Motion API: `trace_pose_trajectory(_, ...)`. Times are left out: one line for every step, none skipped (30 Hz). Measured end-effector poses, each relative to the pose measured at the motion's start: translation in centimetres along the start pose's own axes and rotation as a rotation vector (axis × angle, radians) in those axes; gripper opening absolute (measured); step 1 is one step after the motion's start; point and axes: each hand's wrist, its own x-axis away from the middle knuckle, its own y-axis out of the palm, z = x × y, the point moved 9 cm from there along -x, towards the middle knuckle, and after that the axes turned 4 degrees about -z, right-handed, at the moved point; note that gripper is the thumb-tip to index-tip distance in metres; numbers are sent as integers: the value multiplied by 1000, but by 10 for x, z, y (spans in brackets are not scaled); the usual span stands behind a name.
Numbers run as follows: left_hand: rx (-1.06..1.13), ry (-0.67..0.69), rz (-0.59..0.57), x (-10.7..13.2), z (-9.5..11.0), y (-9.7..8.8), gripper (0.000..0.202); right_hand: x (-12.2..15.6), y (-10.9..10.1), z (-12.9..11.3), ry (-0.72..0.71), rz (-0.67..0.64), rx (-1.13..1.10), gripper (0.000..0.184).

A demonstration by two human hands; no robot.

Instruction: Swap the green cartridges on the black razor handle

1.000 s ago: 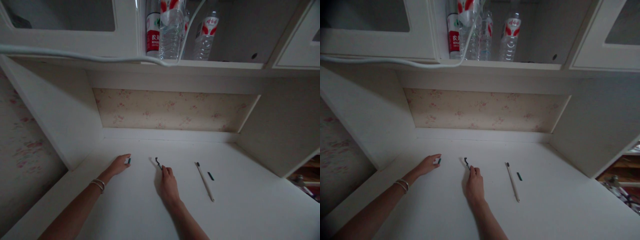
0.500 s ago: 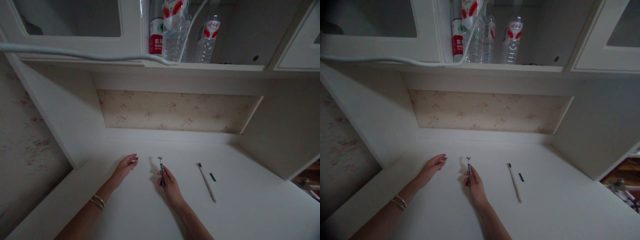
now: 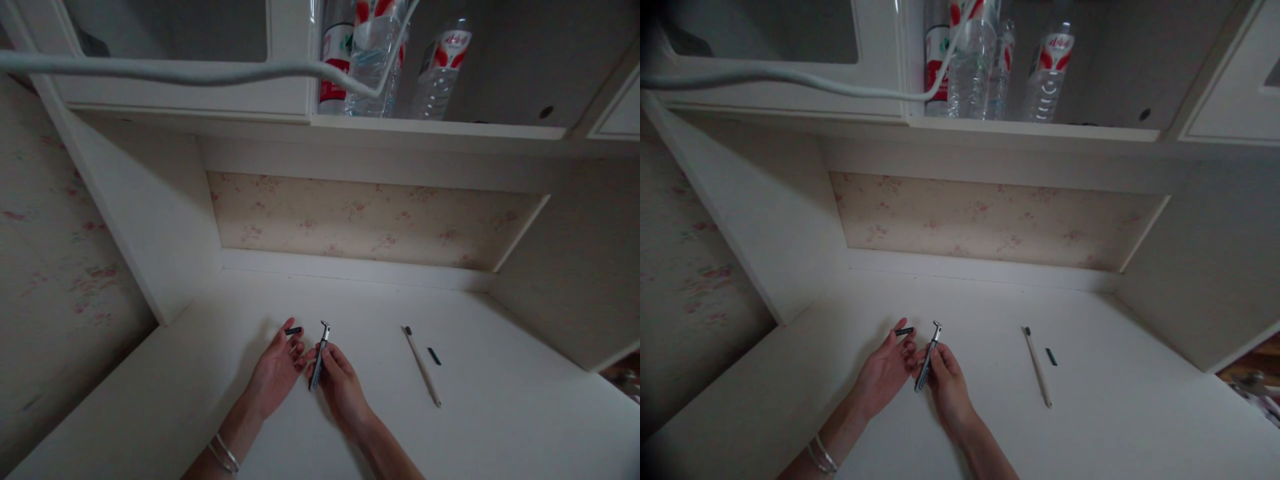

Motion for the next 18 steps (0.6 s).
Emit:
trace_pose_trajectory(1, -7, 1, 1, -1, 0, 31, 1, 2, 2, 9, -8, -17, 31)
trace_pose_trajectory(2, -15, 5, 2, -2, -1, 29, 2, 3, 3, 21, -15, -34, 31)
trace_pose_trajectory(2, -24, 10, 3, -2, -2, 28, 3, 5, 5, 34, -22, -55, 32)
trace_pose_trajectory(0, -32, 15, 4, -2, -2, 27, 4, 7, 6, 49, -31, -79, 33)
trace_pose_trajectory(-3, -33, 21, 6, -2, -3, 26, 5, 10, 7, 63, -40, -102, 32)
trace_pose_trajectory(-8, -30, 26, 7, -2, -4, 26, 6, 12, 8, 80, -50, -123, 30)
trace_pose_trajectory(-14, -25, 32, 8, -1, -5, 26, 7, 14, 10, 96, -59, -140, 27)
trace_pose_trajectory(-20, -21, 37, 9, -2, -7, 25, 7, 15, 10, 107, -60, -152, 24)
trace_pose_trajectory(-26, -18, 42, 9, -2, -8, 25, 7, 15, 11, 115, -52, -158, 21)
trace_pose_trajectory(-33, -17, 45, 10, -3, -8, 24, 7, 14, 11, 124, -36, -156, 20)
trace_pose_trajectory(-41, -20, 40, 10, -4, -8, 23, 8, 12, 12, 135, -15, -144, 23)
trace_pose_trajectory(-52, -21, 27, 10, -5, -7, 22, 8, 9, 13, 146, 4, -120, 29)
trace_pose_trajectory(-64, -19, 8, 10, -6, -5, 21, 8, 8, 13, 152, 17, -86, 35)
trace_pose_trajectory(-78, -19, -17, 10, -6, -3, 20, 8, 7, 13, 155, 22, -46, 39)
trace_pose_trajectory(-93, -18, -42, 10, -7, 0, 18, 8, 7, 13, 155, 18, -6, 42)
trace_pose_trajectory(-107, -20, -65, 10, -7, 2, 18, 8, 7, 13, 147, 12, 28, 42)
trace_pose_trajectory(-120, -21, -82, 11, -7, 4, 20, 8, 8, 12, 138, 3, 57, 42)
trace_pose_trajectory(-132, -23, -91, 11, -7, 5, 23, 9, 9, 12, 130, -3, 77, 41)
